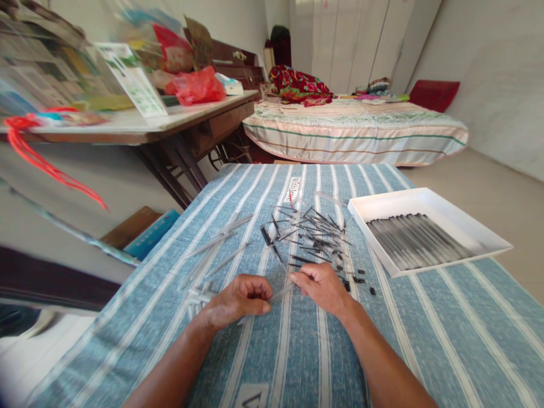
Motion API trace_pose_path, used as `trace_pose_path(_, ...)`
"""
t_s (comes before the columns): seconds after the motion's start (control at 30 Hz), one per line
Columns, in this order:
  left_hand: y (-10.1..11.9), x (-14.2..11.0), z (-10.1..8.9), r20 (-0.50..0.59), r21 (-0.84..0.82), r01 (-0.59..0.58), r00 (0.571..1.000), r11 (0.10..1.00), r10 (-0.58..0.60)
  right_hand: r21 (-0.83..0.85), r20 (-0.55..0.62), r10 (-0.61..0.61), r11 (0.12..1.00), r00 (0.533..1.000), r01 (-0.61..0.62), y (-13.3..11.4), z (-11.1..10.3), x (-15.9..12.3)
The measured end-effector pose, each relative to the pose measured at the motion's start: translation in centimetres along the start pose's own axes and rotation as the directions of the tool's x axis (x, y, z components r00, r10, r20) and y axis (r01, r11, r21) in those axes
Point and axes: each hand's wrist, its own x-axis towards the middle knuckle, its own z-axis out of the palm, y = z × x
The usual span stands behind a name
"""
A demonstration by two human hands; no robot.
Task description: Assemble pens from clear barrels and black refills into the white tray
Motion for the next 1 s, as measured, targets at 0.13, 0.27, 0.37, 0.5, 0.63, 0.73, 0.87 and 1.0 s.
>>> trace_pose_path(0.13, 0.08, -0.03, 0.02, -0.030, -0.004, -0.005, 1.000, 1.000, 0.005, 0.051, -0.014, 0.002, 0.999, 1.000, -0.001, -0.19, -0.44, -0.02)
trace_pose_path(0.27, 0.12, -0.05, 0.01, -0.025, -0.003, -0.015, 1.000, 1.000, 0.015, 0.058, 0.011, -0.021, 0.998, 1.000, 0.020, -0.22, -0.35, 0.00)
trace_pose_path(0.37, 0.16, -0.05, 0.04, -0.018, -0.004, -0.012, 1.000, 1.000, 0.012, 0.028, 0.008, -0.001, 1.000, 1.000, 0.001, -0.08, -0.16, 0.05)
trace_pose_path(0.5, 0.23, -0.08, 0.07, -0.029, -0.010, -0.014, 0.999, 1.000, 0.014, 0.056, 0.007, 0.017, 0.998, 1.000, -0.017, -0.05, -0.32, 0.03)
trace_pose_path(0.63, 0.18, -0.03, 0.01, -0.021, 0.004, -0.017, 1.000, 1.000, 0.017, 0.083, 0.021, 0.012, 0.996, 1.000, -0.013, -0.12, -0.23, -0.02)
trace_pose_path(0.73, 0.08, 0.07, -0.02, -0.016, 0.020, -0.015, 1.000, 1.000, 0.016, 0.036, 0.020, 0.023, 0.999, 1.000, -0.024, -0.01, -0.03, 0.01)
trace_pose_path(0.87, -0.04, 0.15, 0.00, -0.023, 0.010, -0.017, 1.000, 1.000, 0.017, 0.045, 0.010, 0.034, 0.998, 0.999, -0.034, 0.12, -0.22, 0.02)
trace_pose_path(1.0, -0.07, 0.16, 0.01, -0.023, 0.008, -0.024, 0.999, 1.000, 0.024, 0.098, 0.024, 0.035, 0.995, 0.999, -0.038, 0.00, -0.27, 0.00)
